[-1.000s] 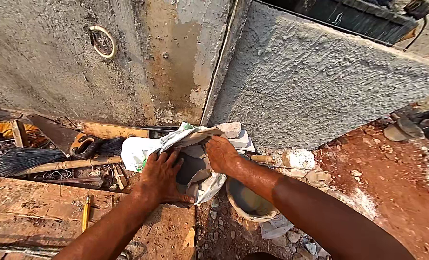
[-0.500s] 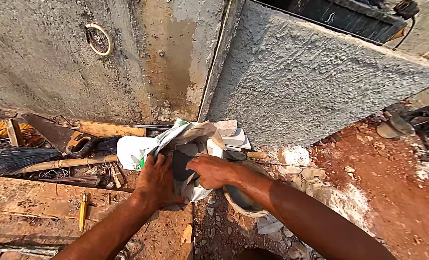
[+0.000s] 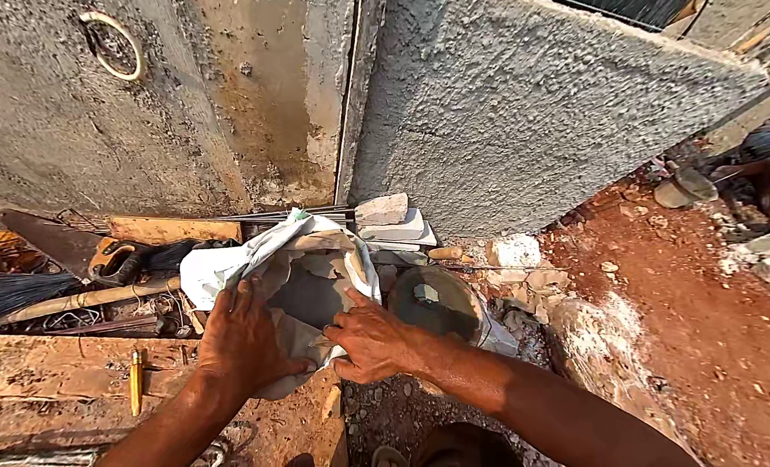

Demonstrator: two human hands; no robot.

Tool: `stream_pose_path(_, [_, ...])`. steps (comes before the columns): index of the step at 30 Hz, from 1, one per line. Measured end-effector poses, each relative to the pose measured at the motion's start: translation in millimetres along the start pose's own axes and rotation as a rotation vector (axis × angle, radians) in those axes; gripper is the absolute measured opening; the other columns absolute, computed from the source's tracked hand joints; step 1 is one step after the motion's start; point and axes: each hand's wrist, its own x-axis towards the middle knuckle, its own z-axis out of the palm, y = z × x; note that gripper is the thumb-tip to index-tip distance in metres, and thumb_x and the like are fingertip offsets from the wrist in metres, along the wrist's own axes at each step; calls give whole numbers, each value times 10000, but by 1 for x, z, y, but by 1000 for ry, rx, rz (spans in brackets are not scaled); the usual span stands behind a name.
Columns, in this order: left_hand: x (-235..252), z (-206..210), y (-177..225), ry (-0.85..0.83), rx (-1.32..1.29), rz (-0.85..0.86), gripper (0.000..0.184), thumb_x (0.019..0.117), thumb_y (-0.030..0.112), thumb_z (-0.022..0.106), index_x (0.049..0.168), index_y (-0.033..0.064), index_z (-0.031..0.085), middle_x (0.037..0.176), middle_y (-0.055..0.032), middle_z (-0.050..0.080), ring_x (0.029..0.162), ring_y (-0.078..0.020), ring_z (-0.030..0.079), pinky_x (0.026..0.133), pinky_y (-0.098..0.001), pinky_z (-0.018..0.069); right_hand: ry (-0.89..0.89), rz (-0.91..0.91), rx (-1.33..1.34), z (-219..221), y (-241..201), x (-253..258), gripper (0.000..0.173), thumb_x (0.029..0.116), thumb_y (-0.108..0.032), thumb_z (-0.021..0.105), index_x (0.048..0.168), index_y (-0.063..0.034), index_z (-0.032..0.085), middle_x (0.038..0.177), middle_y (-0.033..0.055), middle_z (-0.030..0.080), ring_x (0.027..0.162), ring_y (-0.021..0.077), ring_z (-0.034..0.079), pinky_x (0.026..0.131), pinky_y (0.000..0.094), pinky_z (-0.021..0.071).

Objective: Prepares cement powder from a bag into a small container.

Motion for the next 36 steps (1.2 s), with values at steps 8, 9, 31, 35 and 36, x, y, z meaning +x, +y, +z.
stream_pose_path(8, [4, 32, -9, 316, -104, 47, 1444, 438, 1105, 362, 1287, -22, 666, 1575, -230, 442, 1466, -389, 424, 1185, -587, 301, 437, -62, -28, -2, 9, -19, 643, 1055, -597, 334, 1285, -107, 681, 1292, 140, 679, 1276, 314, 616, 1253, 591, 249])
stream_pose_path(9, [5, 35, -10, 377, -123, 70, 1412, 452, 1102, 350, 1245, -15, 692, 1545, -240, 477, 1439, -405, 456, 1163, -602, 327, 634, -76, -50, -11, 22, -25, 577, 1064, -509, 330, 1218, -106, 712, 1250, 139, 697, 1233, 301, 640, 1200, 538, 364])
stream_pose_path(31, [-29, 11, 10, 37, -147, 295, 670, 1012, 652, 376, 1567, 280, 441, 1567, -206, 454, 1510, -464, 301, 1183, -768, 71, -118, 1022, -302, -165, 136, -129, 204, 938, -247, 724, 1081, -102, 727, 911, 238, 695, 912, 487, 679, 695, 701, 512])
stream_pose_path(35, [-28, -3, 13, -84, -179, 286, 674, 1029, 624, 387, 1595, 258, 389, 1604, -236, 382, 1519, -489, 253, 1168, -785, 78, 145, 747, -328, -215, 92, -212, 284, 969, -298, 673, 1203, -137, 678, 888, 198, 693, 800, 452, 689, 639, 705, 520])
stream_pose_path(36, [-28, -6, 14, -107, -181, 284, 675, 1033, 614, 391, 1599, 246, 380, 1609, -239, 371, 1521, -493, 245, 1164, -790, 83, 171, 683, -281, -223, 89, -227, 317, 986, -309, 649, 1243, -122, 645, 964, 181, 691, 858, 403, 696, 715, 665, 547])
